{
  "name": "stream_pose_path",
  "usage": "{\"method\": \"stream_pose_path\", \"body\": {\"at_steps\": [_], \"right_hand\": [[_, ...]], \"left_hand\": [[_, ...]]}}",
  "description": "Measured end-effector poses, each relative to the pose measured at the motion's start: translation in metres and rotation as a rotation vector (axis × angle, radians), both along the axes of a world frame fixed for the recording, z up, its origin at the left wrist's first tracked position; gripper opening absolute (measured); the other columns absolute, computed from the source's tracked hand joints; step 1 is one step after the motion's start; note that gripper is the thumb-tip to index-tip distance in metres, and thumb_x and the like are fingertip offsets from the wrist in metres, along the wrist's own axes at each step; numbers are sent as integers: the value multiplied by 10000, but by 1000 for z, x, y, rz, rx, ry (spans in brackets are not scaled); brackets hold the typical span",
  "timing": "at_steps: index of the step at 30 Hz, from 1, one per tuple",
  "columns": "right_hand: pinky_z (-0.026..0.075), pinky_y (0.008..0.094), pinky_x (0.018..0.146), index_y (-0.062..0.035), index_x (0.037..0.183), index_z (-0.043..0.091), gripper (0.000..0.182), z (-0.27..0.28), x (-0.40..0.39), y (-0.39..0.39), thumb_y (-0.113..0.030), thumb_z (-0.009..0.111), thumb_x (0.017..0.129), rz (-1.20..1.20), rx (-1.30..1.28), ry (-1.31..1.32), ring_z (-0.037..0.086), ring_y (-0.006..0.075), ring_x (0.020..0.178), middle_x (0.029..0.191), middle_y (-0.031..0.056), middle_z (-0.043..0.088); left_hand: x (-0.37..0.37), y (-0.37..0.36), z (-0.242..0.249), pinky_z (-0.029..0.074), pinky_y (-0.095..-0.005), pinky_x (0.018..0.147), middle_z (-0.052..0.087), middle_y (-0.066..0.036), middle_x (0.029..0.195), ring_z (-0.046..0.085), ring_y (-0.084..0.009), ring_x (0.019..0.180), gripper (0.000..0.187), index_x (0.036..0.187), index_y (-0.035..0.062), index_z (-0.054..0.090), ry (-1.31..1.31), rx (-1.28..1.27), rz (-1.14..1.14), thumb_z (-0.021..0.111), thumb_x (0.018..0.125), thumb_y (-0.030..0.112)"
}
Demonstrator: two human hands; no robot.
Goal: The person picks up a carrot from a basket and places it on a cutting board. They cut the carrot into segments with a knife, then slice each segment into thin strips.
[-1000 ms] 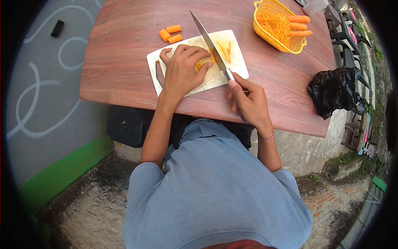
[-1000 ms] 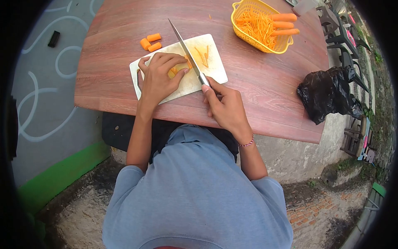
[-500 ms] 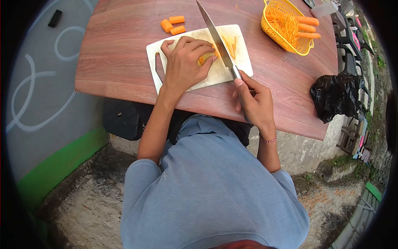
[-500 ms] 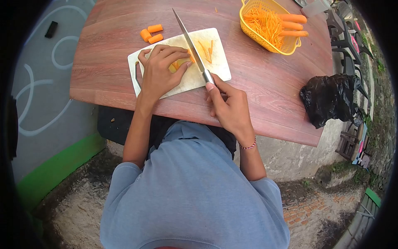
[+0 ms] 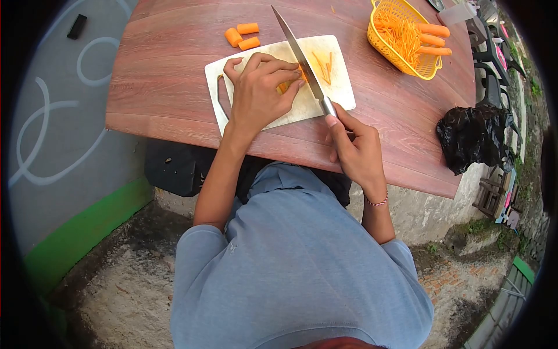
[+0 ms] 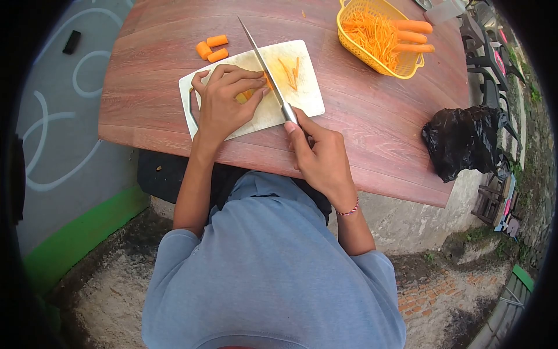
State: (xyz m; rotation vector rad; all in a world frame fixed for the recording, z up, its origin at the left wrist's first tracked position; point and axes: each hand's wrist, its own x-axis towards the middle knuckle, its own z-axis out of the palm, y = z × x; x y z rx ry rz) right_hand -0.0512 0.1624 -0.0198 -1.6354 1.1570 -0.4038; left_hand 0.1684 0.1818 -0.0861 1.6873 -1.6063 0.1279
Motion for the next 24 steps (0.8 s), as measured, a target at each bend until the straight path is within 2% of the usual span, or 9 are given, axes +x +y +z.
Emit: {"method": "stream_pose_path", "body": {"at_steps": [2, 4, 5, 7, 11, 13, 14, 17, 24], "right_hand": [[503, 357, 583, -8, 1428, 660, 408, 0, 0, 3, -236, 626, 1091, 14, -59, 10, 619, 157, 561, 667, 114, 644], [508, 420, 620, -2, 1386, 671, 380, 6, 2, 7, -230, 614, 1088, 38, -99, 118, 661, 302, 591, 689, 232, 633], [508, 420, 620, -2, 1386, 671, 380, 8, 3, 8, -230, 614, 1088, 40, -98, 118, 661, 302, 591, 689, 232, 633], [503, 453, 618, -4, 1352, 679, 351, 11, 6, 9, -222, 605, 1087, 78, -268, 162, 664, 411, 626, 721, 294, 618], [505, 472, 623, 3, 1343, 678, 345, -2, 25, -7, -217, 592, 1091, 67, -307, 141, 670, 451, 659, 732, 309, 615], [509, 427, 583, 12, 1354, 677, 369, -15, 32, -22, -242, 585, 1103, 55, -241, 35, 674, 345, 578, 690, 237, 641], [509, 427, 583, 12, 1354, 677, 369, -13, 32, -26, -242, 585, 1103, 53, -244, 32, 674, 345, 578, 690, 237, 641], [485, 283, 523, 21, 1426, 654, 433, -5, 29, -33, -277, 574, 1122, -7, 93, -86, 596, 76, 537, 684, 18, 601], [483, 290, 526, 14, 1445, 644, 432, -1, 16, -23, -262, 573, 1120, -41, 101, -105, 591, 94, 528, 688, 26, 610]], "left_hand": [[-1, 1, 1, 259, -553, 1053, 810, 80, 1023, 652, -137, 1065, 105, 889, 177, 864, -3, 2, -2, 859, 833, 265], [-1, 2, 3, 255, -524, 1093, 813, 100, 1058, 655, -129, 1074, 123, 963, 196, 874, -27, 53, 10, 851, 849, 233], [-1, 3, 4, 255, -524, 1093, 813, 100, 1058, 655, -129, 1074, 123, 963, 196, 874, -27, 54, 12, 851, 849, 233], [-1, 2, 4, 254, -535, 1089, 808, 103, 1044, 658, -125, 1065, 111, 951, 203, 876, -49, 61, 12, 849, 849, 237], [-2, 1, 3, 256, -542, 1085, 807, 103, 1037, 661, -120, 1052, 98, 945, 208, 877, -66, 64, 7, 843, 859, 242], [-1, 1, 1, 256, -583, 1070, 792, 105, 1006, 644, -132, 1064, 101, 893, 183, 873, -39, 8, -7, 834, 860, 270], [-2, 1, 0, 256, -583, 1070, 792, 105, 1006, 644, -132, 1064, 101, 893, 183, 873, -42, 5, -8, 834, 860, 270], [-2, 3, 0, 258, -581, 1067, 791, 106, 1018, 643, -133, 1065, 113, 890, 179, 869, -59, 7, 4, 829, 868, 283], [-3, 4, 0, 257, -576, 1066, 791, 100, 1042, 642, -139, 1068, 126, 904, 173, 867, -96, -3, -6, 807, 888, 283]]}}
